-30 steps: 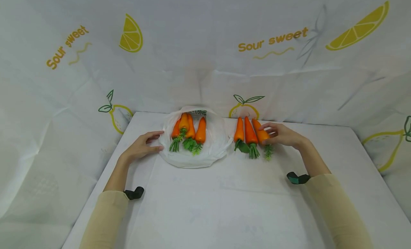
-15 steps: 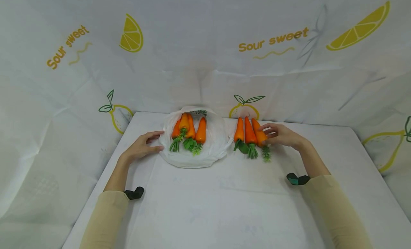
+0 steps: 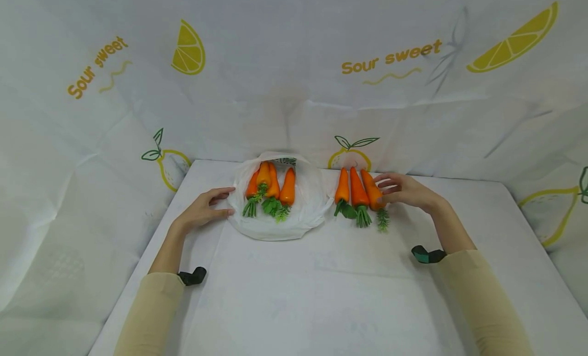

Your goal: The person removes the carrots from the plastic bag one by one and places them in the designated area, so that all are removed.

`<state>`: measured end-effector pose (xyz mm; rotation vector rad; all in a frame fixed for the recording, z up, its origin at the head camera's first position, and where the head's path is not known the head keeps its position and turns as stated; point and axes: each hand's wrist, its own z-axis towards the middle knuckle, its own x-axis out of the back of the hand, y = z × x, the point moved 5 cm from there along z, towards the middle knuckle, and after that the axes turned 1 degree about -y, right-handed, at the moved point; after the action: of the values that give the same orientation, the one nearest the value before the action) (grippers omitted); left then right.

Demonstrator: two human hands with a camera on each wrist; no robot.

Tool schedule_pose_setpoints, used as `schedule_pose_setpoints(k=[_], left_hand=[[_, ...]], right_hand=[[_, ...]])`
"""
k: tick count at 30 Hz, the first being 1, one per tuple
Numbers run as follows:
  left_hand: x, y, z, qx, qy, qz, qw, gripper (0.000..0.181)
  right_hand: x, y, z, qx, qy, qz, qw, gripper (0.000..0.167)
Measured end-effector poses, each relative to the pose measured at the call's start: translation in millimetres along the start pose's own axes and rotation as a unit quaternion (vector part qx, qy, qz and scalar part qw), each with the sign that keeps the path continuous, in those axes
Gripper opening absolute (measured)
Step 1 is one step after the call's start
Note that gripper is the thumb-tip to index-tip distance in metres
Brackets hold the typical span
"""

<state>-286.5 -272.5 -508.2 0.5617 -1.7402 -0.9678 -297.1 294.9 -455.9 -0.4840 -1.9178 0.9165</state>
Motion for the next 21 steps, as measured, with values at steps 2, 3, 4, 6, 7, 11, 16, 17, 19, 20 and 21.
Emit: schedule_pose_setpoints(k=[2,3,4,6,7,11,16,17,19,20,21], left_hand=[[0.1,0.1,0.1,-0.004,-0.001,0.001,1.0,0.073],[0.2,-0.1,0.0,-0.003,-0.001,0.0,1.0,0.073],[0.2,-0.2,-0.1,-0.002,-0.001,-0.002,1.0,0.073],[0.1,0.4,-0.4,-0.002,-0.001,-0.004,1.0,0.073],[0.2,0.4,-0.5,-0.001,-0.001,-0.003,1.0,0.073],[0.0,-1.8,-0.3,0.008,0.0,-0.003,1.0,0.074],[0.0,-5.3,0.0,0.015,0.001,-0.003,0.9999,0.073],[0.1,-5.4,0.1,0.016,0.001,-0.004,0.9999,0.073],[0.2,-5.0,0.2,0.014,0.001,-0.002,0.9999,0.073],[0.2,-4.7,0.3,0.013,0.001,-0.003,0.9999,0.073],[0.3,-4.4,0.4,0.012,0.001,-0.002,0.9999,0.073]], right_hand=[[1,-3,0.1,0.002,0.003,-0.004,1.0,0.065],[1,-5,0.3,0.006,0.005,-0.007,0.9999,0.065],[2,-8,0.6,0.01,0.007,-0.007,0.9999,0.064],[3,-14,1.1,0.023,0.01,-0.013,0.9996,0.062],[3,-17,1.7,0.03,0.012,-0.018,0.9993,0.061],[4,-31,3.7,0.053,0.017,-0.029,0.9981,0.058],[1,-49,6.2,0.064,0.021,-0.035,0.9971,0.059],[1,-52,6.9,0.064,0.023,-0.034,0.9971,0.058],[0,-59,8.7,0.065,0.028,-0.035,0.9969,0.058],[0,-62,9.7,0.067,0.03,-0.037,0.9966,0.057],[0,-65,10.7,0.068,0.032,-0.038,0.9965,0.056]])
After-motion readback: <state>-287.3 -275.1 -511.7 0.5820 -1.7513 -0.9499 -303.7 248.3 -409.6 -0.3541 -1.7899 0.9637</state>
